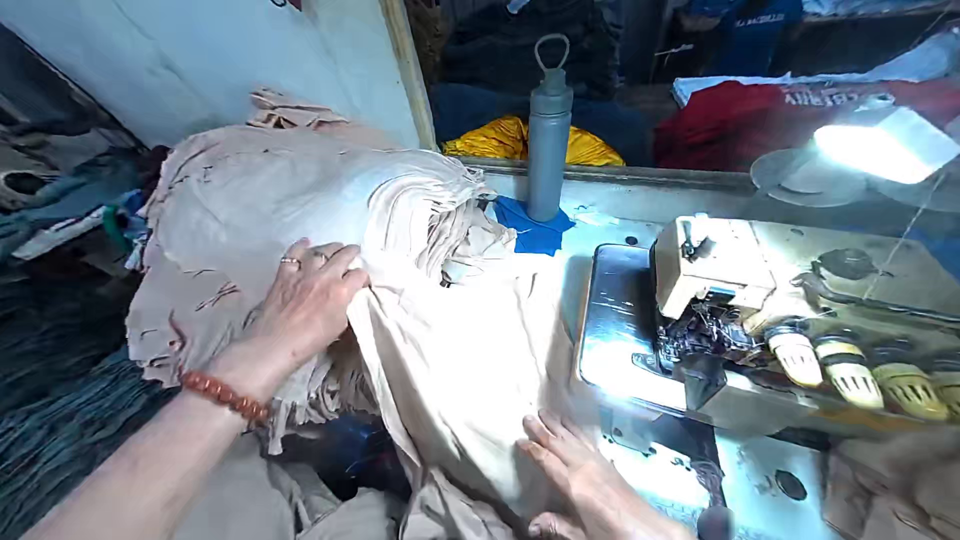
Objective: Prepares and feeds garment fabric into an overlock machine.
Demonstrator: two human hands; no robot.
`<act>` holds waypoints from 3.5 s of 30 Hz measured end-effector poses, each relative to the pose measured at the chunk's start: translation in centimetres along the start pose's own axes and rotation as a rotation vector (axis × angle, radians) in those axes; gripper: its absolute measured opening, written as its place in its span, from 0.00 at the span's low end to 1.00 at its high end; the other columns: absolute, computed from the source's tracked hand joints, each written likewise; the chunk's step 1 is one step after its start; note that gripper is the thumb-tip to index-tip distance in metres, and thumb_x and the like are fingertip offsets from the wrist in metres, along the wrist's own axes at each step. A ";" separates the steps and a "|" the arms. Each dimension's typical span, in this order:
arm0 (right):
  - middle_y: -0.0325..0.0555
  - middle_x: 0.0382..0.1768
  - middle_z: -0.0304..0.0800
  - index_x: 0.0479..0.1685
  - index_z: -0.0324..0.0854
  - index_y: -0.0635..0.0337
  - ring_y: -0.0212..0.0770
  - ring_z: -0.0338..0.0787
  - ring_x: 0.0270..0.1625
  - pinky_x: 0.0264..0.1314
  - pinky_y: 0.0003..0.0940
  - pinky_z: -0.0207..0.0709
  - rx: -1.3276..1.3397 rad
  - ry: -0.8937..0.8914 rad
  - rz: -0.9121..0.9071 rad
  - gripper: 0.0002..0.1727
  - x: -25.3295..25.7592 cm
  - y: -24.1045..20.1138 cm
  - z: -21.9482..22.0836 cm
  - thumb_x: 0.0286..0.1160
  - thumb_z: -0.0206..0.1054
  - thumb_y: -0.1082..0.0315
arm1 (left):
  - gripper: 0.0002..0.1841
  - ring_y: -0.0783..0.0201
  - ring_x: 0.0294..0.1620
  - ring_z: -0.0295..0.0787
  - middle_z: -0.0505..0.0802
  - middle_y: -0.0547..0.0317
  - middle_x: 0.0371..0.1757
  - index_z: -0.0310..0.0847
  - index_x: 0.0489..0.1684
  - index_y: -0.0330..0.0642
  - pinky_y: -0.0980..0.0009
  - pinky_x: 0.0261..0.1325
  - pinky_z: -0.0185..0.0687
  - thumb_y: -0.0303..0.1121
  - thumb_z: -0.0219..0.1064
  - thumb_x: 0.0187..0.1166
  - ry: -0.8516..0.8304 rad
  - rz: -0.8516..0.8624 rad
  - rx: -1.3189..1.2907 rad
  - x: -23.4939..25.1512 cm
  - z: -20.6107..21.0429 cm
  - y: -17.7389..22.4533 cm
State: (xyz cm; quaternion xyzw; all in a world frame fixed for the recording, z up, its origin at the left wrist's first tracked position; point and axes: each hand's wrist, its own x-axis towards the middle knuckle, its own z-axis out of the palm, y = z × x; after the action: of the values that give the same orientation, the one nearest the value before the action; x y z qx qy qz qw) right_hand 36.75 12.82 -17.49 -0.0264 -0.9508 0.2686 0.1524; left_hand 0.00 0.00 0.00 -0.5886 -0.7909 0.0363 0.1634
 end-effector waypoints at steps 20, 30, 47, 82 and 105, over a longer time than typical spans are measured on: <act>0.68 0.70 0.85 0.62 0.87 0.70 0.58 0.83 0.76 0.81 0.47 0.73 0.329 0.201 0.062 0.21 1.5 -1.9 -5.5 0.83 0.67 0.61 | 0.11 0.43 0.60 0.87 0.91 0.37 0.54 0.88 0.53 0.29 0.43 0.68 0.75 0.28 0.63 0.86 -0.307 -0.100 -0.972 14.3 7.3 18.4; 0.56 0.72 0.82 0.62 0.84 0.67 0.38 0.85 0.69 0.71 0.29 0.80 0.131 0.684 0.027 0.20 11.7 2.6 -12.8 0.70 0.65 0.73 | 0.09 0.81 0.30 0.84 0.90 0.68 0.30 0.83 0.40 0.38 0.86 0.37 0.80 0.17 0.59 0.77 -0.020 0.206 -1.648 10.2 1.2 13.7; 0.35 0.60 0.90 0.63 0.83 0.53 0.29 0.91 0.58 0.56 0.26 0.88 0.457 0.357 0.130 0.24 13.6 3.8 -13.5 0.61 0.71 0.72 | 0.10 0.75 0.36 0.88 0.91 0.63 0.34 0.84 0.38 0.42 0.79 0.45 0.87 0.15 0.65 0.71 -0.049 0.127 -1.893 9.0 2.0 12.8; 0.38 0.32 0.94 0.48 0.87 0.55 0.27 0.91 0.33 0.37 0.18 0.84 0.925 0.455 0.193 0.09 13.5 3.0 -14.8 0.70 0.75 0.69 | 0.07 0.72 0.35 0.89 0.92 0.59 0.33 0.88 0.35 0.37 0.81 0.39 0.86 0.16 0.74 0.66 -0.001 0.195 -1.688 8.9 0.9 14.2; 0.28 0.19 0.86 0.30 0.91 0.51 0.20 0.82 0.21 0.22 0.13 0.75 0.542 0.660 0.210 0.08 13.2 2.7 -14.5 0.76 0.69 0.67 | 0.02 0.83 0.42 0.87 0.91 0.80 0.33 0.91 0.26 0.57 0.72 0.61 0.78 0.39 0.76 0.66 0.356 0.081 -0.973 9.6 -0.4 16.5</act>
State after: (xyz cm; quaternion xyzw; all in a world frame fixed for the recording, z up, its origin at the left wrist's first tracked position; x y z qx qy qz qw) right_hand 28.48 24.17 -3.57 -0.1660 -0.7386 0.4996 0.4211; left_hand 12.90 13.98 -1.65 -0.6235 -0.6530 -0.4300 0.0013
